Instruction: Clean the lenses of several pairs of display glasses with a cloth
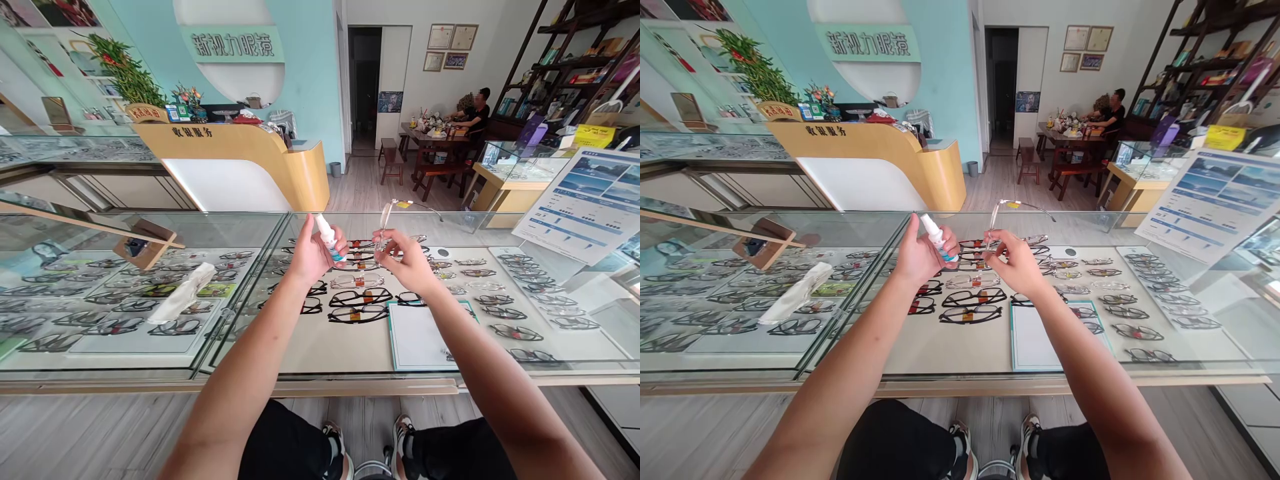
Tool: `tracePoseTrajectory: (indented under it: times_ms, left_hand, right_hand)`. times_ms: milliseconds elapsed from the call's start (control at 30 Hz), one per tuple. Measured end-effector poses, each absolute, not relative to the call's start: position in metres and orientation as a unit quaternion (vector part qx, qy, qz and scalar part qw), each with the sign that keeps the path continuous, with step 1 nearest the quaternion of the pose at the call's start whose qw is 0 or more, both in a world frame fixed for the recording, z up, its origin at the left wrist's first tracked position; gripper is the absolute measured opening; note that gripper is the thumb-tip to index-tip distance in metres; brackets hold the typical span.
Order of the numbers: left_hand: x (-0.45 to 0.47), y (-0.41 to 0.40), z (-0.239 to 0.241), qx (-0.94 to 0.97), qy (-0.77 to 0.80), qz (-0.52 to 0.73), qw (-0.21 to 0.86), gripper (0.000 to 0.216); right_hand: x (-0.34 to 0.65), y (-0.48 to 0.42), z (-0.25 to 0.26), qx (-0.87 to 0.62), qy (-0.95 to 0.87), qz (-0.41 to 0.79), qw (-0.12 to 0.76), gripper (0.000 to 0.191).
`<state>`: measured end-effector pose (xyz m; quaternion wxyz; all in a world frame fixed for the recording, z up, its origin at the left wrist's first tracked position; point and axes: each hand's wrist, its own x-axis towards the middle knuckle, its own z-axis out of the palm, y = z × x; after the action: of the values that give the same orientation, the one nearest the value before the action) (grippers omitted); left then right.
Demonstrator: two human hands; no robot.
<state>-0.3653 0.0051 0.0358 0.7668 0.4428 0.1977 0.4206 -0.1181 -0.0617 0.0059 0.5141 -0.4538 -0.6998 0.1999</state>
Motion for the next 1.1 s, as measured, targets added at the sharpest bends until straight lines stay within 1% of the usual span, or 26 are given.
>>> tracePoseTrajectory:
  times_ms: [133, 367, 467, 667, 867, 1000, 1100]
  left_hand:
    - [-0.364, 0.005, 0.035, 0.471, 0.210, 0.413, 0.751, 0.074]
    - [-0.353, 0.012, 0.014, 0.586, 0.296, 0.442, 0.612, 0.067]
    - [-0.351, 0.013, 0.007, 0.615, 0.322, 0.435, 0.574, 0.065]
    - [-0.352, 0.011, 0.004, 0.635, 0.334, 0.425, 0.553, 0.062]
    - [-0.351, 0.010, 0.006, 0.635, 0.337, 0.412, 0.560, 0.062]
    - [-0.351, 0.009, 0.007, 0.649, 0.327, 0.398, 0.560, 0.062]
    - [-0.352, 0.008, 0.006, 0.674, 0.301, 0.378, 0.559, 0.062]
  right_hand:
    - [-0.124, -0.066, 0.006, -0.411, -0.719, 0.260, 0.497, 0.030]
    - [-0.133, -0.074, 0.010, -0.354, -0.723, 0.370, 0.464, 0.026]
    - [-0.136, -0.075, 0.009, -0.338, -0.721, 0.396, 0.457, 0.027]
    - [-0.138, -0.076, 0.008, -0.315, -0.717, 0.421, 0.458, 0.025]
    - [-0.134, -0.072, 0.007, -0.300, -0.703, 0.434, 0.477, 0.026]
    - [-0.127, -0.069, 0.008, -0.317, -0.677, 0.435, 0.502, 0.031]
    - [-0.122, -0.068, 0.011, -0.329, -0.667, 0.434, 0.508, 0.039]
